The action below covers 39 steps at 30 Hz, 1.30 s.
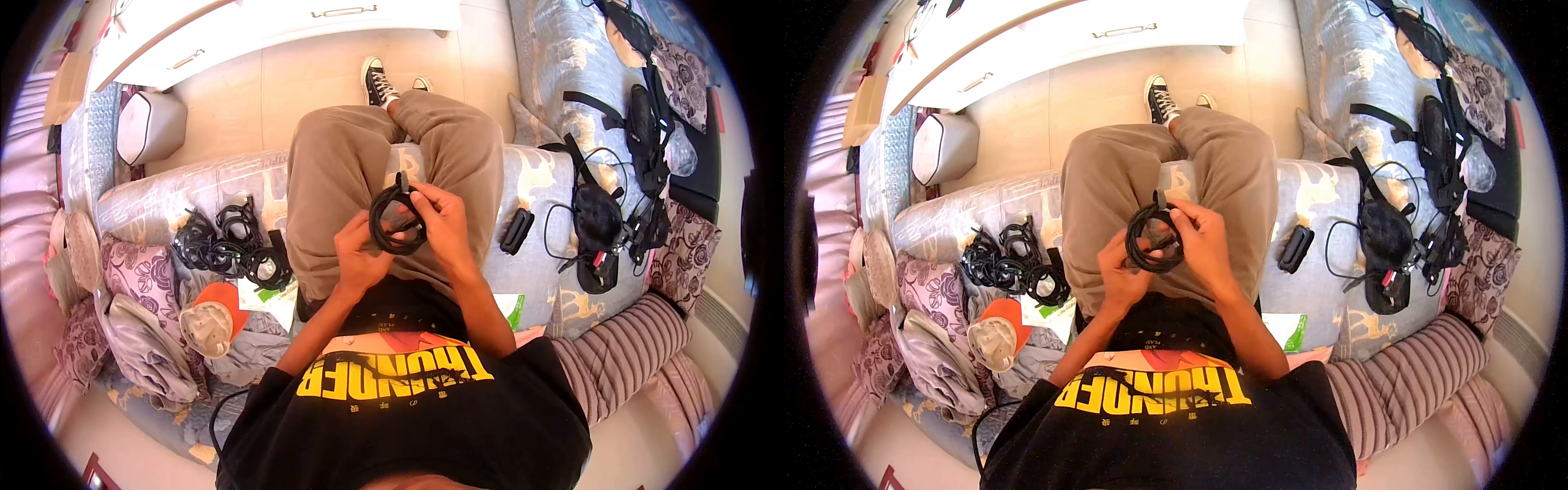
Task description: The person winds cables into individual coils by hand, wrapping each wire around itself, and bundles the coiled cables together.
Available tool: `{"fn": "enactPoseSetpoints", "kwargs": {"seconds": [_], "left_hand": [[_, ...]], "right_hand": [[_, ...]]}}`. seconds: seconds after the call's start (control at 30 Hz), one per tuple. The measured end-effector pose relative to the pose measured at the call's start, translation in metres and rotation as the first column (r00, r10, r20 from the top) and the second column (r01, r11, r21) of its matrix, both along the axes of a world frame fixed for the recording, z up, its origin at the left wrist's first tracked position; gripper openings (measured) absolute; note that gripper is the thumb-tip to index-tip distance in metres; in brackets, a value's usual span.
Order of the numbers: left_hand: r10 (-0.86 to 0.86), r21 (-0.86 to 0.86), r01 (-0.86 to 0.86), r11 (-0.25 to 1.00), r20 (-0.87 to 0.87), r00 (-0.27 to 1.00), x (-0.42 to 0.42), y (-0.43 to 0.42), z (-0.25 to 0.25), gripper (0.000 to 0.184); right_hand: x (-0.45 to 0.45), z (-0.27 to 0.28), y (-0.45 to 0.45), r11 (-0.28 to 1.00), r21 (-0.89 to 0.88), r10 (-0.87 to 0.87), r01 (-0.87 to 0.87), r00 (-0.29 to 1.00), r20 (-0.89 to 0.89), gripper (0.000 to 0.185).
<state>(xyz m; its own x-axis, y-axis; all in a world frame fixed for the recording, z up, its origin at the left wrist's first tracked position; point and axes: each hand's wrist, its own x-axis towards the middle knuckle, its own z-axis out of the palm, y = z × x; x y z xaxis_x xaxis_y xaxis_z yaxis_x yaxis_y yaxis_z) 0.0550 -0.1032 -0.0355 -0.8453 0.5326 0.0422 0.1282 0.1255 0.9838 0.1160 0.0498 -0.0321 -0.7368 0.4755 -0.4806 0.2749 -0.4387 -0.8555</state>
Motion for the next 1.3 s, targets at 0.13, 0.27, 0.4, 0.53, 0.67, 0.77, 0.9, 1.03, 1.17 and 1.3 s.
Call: {"fn": "enactPoseSetpoints", "kwargs": {"seconds": [0.13, 0.27, 0.4, 0.53, 0.67, 0.77, 0.9, 1.03, 1.17, 1.3], "left_hand": [[0.050, -0.077, -0.053, 0.996, -0.043, 0.998, -0.011, -0.006, -0.008, 0.016], [0.074, -0.045, -0.067, 0.997, 0.173, 0.982, -0.018, -0.015, 0.000, 0.016], [0.015, -0.190, 0.023, 0.982, 0.199, 0.980, -0.027, -0.025, 0.016, 0.014], [0.039, -0.153, -0.001, 0.988, 0.241, 0.970, -0.036, -0.031, 0.015, 0.016], [0.073, -0.086, -0.050, 0.995, 0.286, 0.955, -0.044, -0.033, 0.010, 0.016], [0.147, -0.119, -0.095, 0.988, 0.587, 0.796, -0.054, -0.033, 0.026, 0.009], [0.032, 0.133, -0.137, 0.982, 0.596, 0.802, -0.059, -0.027, 0.039, 0.016], [-0.109, 0.355, -0.116, 0.927, 0.553, 0.826, -0.051, -0.029, 0.042, 0.017], [-0.062, 0.291, -0.074, 0.954, 0.431, 0.900, -0.032, -0.019, 0.040, 0.008], [0.065, 0.146, -0.109, 0.983, 0.278, 0.958, -0.020, -0.011, 0.033, 0.016]], "right_hand": [[0.005, 0.004, 0.009, 1.000, -0.002, 0.013, -0.013, 1.000, -0.017, 0.027], [0.008, 0.004, 0.017, 0.999, 0.053, 0.012, -0.012, 1.000, -0.003, 0.028], [0.006, 0.012, 0.018, 0.985, 0.169, 0.018, -0.020, 1.000, 0.011, 0.029], [0.006, 0.005, 0.015, 0.989, 0.150, 0.014, -0.011, 1.000, -0.015, 0.029], [0.010, -0.004, 0.016, 0.995, 0.100, 0.018, -0.016, 1.000, -0.025, 0.030], [0.005, -0.005, 0.008, 0.973, 0.210, -0.091, 0.092, 0.996, -0.015, 0.030], [0.003, -0.013, 0.002, 0.925, 0.355, -0.130, 0.137, 0.991, -0.044, 0.030], [-0.004, -0.015, -0.001, 0.881, 0.451, -0.126, 0.144, 0.990, -0.070, 0.031], [-0.012, -0.006, 0.001, 0.843, 0.530, -0.087, 0.087, 0.996, -0.025, 0.032], [-0.020, 0.004, -0.004, 0.795, 0.606, -0.031, 0.025, 1.000, 0.000, 0.032]]}}
